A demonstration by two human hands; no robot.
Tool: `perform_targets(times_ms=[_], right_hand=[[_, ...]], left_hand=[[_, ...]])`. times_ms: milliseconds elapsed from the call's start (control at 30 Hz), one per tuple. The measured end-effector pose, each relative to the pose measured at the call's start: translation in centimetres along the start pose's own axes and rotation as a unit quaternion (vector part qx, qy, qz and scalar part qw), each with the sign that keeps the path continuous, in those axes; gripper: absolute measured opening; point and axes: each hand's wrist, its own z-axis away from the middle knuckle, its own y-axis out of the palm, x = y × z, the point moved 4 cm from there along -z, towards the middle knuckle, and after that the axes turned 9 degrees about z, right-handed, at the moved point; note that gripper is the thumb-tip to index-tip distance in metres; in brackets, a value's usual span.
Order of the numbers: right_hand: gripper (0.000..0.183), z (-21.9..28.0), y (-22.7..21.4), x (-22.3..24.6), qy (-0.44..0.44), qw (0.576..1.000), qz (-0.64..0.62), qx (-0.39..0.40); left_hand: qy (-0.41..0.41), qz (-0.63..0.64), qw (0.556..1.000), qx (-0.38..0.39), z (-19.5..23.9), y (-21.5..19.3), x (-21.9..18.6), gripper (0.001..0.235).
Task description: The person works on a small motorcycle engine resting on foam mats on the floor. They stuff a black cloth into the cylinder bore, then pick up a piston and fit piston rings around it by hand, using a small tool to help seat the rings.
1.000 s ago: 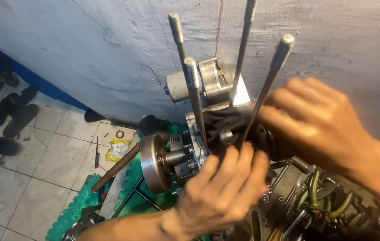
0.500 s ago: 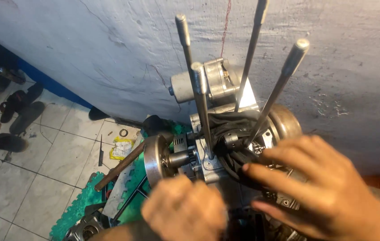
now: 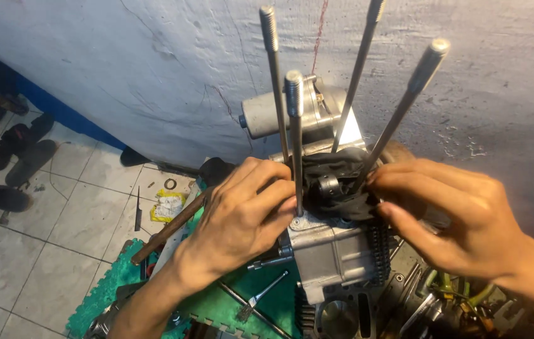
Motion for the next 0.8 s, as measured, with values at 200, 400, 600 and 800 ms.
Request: perform_targets(times_ms=[200,400,600,800], right_hand=[[0.034,-1.7,-0.3,2.1,-0.068,0.986,0.146,-0.039],[0.042,-3.6,-1.2,1.6,-0.045,0.995,-0.084,0.020],[0.033,-2.2,0.2,2.1,-0.056,0.981,0.178,-0.048],[0.049,-3.4,0.6,1.8,-0.079,0.976,0.202,-0.031]], left_hand=[[-0.049,-0.018,0.998,0.046,-0.1,0.6,0.7,0.028],[-0.011,0.020,1.000,0.002,-0.4,0.1,0.1,0.021],[-0.018,-0.009,0.999,0.037,-0.5,0.2,-0.4,0.019],[0.001,-0.044,0.999,-0.018,-0.3,-0.3,-0.5,0.026]])
